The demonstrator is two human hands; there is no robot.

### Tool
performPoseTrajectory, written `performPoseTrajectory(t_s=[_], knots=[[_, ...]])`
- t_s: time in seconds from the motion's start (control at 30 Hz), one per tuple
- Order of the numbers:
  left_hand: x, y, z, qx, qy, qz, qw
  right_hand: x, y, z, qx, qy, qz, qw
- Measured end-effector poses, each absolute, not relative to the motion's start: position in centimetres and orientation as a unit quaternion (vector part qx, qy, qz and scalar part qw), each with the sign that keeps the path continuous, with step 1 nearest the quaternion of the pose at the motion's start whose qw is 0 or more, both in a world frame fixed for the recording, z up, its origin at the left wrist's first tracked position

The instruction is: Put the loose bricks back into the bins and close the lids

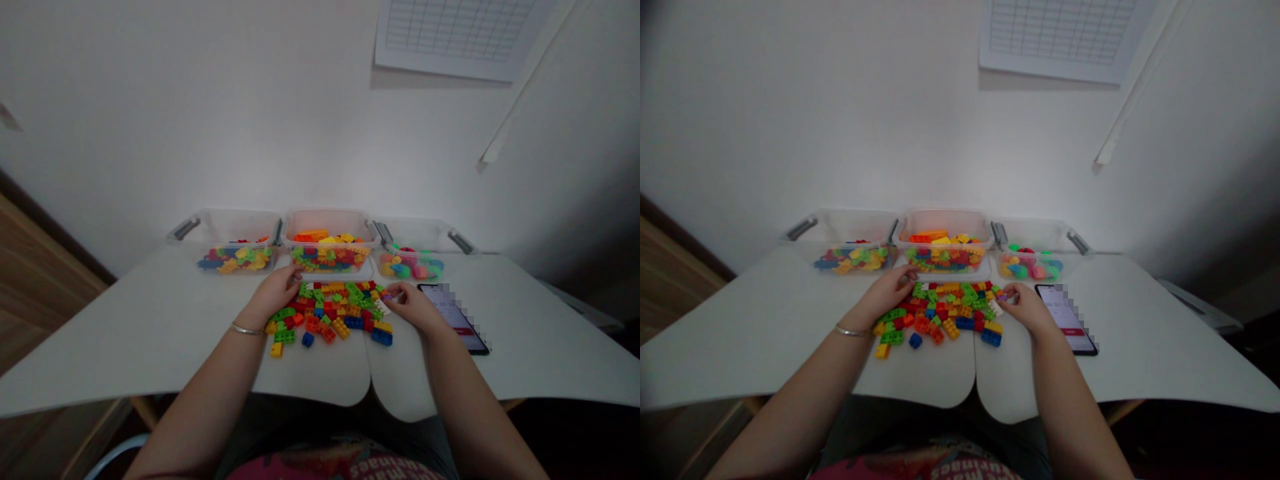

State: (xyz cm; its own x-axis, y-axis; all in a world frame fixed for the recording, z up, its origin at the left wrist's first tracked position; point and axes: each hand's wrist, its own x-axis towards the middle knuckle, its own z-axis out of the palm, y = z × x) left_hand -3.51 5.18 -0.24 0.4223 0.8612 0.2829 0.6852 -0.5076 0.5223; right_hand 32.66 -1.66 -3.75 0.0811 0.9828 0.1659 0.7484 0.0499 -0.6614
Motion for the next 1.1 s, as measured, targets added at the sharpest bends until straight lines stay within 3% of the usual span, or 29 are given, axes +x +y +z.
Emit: performPoseTrajectory(t_s=[0.23, 0.47, 0.7, 0.83, 1.1], knots=[[-3.6, 5.4, -0.5, 0.829, 0.461, 0.27, 0.163, 32.5, -1.8, -2.7, -0.671, -0.642, 0.214, 0.301], [-3.7, 5.4, -0.6, 0.833, 0.447, 0.281, 0.164, 32.3, -1.7, -2.9, -0.674, -0.613, 0.222, 0.348], [-3.6, 5.5, -0.6, 0.83, 0.441, 0.291, 0.18, 31.8, -1.5, -2.8, -0.64, -0.568, 0.186, 0.482], [-3.5, 5.5, -0.5, 0.831, 0.44, 0.291, 0.177, 30.3, -2.1, -0.4, -0.578, -0.558, 0.1, 0.587], [-3.4, 5.0, -0.2, 0.822, 0.446, 0.3, 0.19, 26.5, 0.1, 5.2, -0.563, -0.52, -0.046, 0.641]])
